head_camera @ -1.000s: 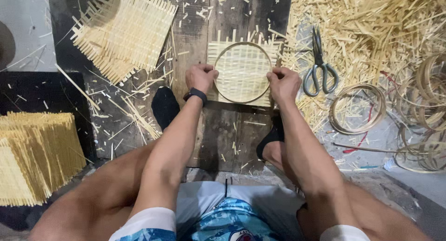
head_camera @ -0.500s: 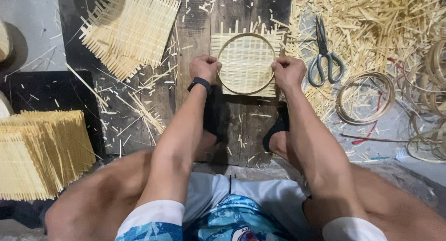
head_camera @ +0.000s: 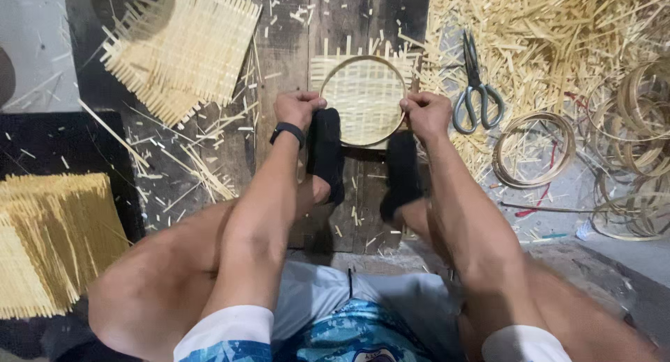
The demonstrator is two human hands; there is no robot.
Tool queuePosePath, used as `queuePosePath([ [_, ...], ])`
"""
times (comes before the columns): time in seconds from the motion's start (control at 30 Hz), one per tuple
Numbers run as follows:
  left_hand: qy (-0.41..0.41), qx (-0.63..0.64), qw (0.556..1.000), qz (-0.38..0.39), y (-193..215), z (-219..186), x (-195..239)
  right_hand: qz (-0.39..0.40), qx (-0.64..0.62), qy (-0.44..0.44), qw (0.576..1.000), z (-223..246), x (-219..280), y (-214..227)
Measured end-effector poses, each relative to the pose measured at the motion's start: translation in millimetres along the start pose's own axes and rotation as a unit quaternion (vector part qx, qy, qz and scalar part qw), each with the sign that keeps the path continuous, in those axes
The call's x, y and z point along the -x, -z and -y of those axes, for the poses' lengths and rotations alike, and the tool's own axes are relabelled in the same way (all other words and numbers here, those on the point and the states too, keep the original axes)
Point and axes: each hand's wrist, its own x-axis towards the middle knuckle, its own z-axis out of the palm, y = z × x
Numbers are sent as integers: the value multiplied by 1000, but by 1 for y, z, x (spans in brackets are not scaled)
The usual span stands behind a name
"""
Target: The person places a circular bamboo frame onto a woven mat, trims the excess mat with shears, and repeats the process to create multiple circular basket bases. The person uses shears to cut the bamboo mat and handles the frames and mats by hand.
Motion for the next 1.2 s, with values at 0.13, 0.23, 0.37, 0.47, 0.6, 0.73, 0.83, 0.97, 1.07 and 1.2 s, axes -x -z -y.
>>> queuePosePath([
  [0.13, 2, -6, 1000, -7, 7, -21, 9, 33, 37, 88, 995, 1, -11, 10],
  [0.23, -9, -119, 992, 29, 16, -49, 14, 73, 76, 67, 992, 26, -3, 21],
  [0.37, -145, -275, 949, 43, 3, -88, 8, 21, 334, 171, 927, 73, 33, 16],
  [0.47, -450, -229, 861, 62, -25, -114, -10, 226, 530, 302, 759, 87, 63, -38],
  [0.6, -346, -192, 915, 78, -38, -114, -14, 144, 539, 487, 671, 61, 79, -64],
  [0.73, -267, -125, 953, 69, -47, -99, -18, 133, 548, 504, 655, 28, 69, -71],
  [0.83, -262, -106, 956, 80, -49, -103, -17, 114, 529, 514, 666, 25, 67, -68],
  [0.97, -218, -59, 971, 80, -49, -117, -15, 124, 513, 504, 684, 34, 67, -69],
  [1.07, -369, -137, 919, 6, -48, -110, -6, 119, 511, 502, 687, 25, 78, -69],
  [1.2, -381, -145, 913, 14, -48, -109, -5, 92, 546, 523, 649, 20, 70, -69],
])
